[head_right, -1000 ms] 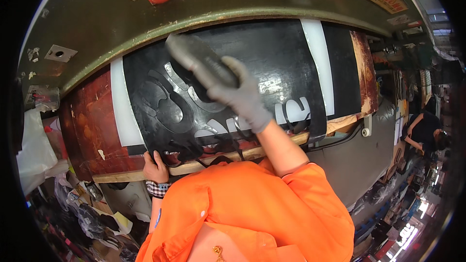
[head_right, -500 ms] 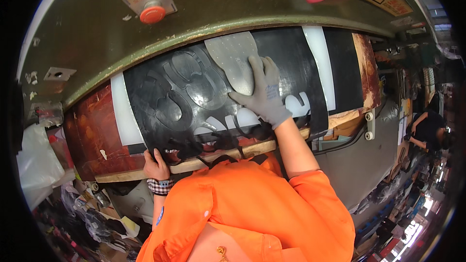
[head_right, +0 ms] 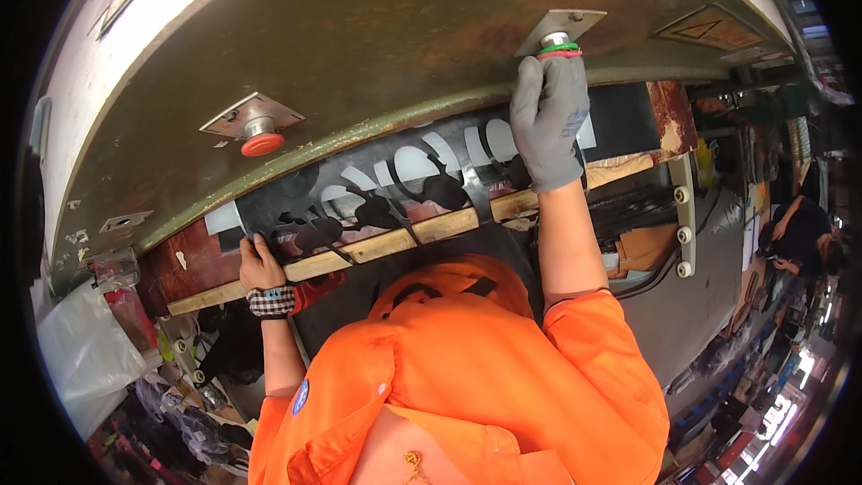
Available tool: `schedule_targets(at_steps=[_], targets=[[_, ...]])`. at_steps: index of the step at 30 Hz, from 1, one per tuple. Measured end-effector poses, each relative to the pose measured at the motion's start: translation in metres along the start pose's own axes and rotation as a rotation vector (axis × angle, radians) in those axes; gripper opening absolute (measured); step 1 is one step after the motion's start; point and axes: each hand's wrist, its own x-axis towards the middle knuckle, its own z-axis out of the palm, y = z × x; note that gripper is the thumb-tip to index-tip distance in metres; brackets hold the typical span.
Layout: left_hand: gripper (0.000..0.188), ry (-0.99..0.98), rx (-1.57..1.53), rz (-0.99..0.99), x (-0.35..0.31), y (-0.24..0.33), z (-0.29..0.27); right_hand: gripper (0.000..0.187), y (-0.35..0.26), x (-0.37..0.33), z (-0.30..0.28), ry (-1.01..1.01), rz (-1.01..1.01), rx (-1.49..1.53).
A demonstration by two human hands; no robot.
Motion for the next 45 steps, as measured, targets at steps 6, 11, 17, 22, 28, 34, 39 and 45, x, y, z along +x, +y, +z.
schedule_targets(at_steps=[6,11,17,22,28,34,39,45], targets=[[0.033,0.034,-0.125,0.025,-0.002,-0.003,-0.003,0.019,0.068,-0.062,-0.042,-0.060,0.213,-0.244],[0.035,0.077,-0.281,0.004,-0.010,-0.012,0.004,0.037,0.100,-0.133,-0.069,-0.144,0.835,-0.209],[0.040,0.110,-0.316,0.057,-0.040,-0.027,-0.002,0.036,0.079,-0.164,-0.105,-0.267,0.765,-0.194],[0.039,-0.068,-0.456,-0.097,-0.090,-0.042,-0.021,0.033,0.037,-0.162,-0.118,-0.041,0.645,-0.332],[0.041,-0.257,-0.211,-0.146,-0.134,-0.052,-0.042,0.089,-0.056,-0.162,-0.022,-0.569,0.007,-0.132],[0.044,-0.222,-0.098,-0.106,-0.192,-0.053,-0.060,0.086,-0.074,-0.179,-0.049,-0.482,0.263,0.121],[0.048,-0.251,-0.174,-0.064,-0.209,-0.063,-0.065,0.076,-0.045,-0.157,-0.089,-0.253,1.050,1.030],[0.048,-0.219,-0.172,-0.038,-0.207,-0.063,-0.057,0.088,-0.019,-0.172,-0.110,-0.337,0.503,0.030]])
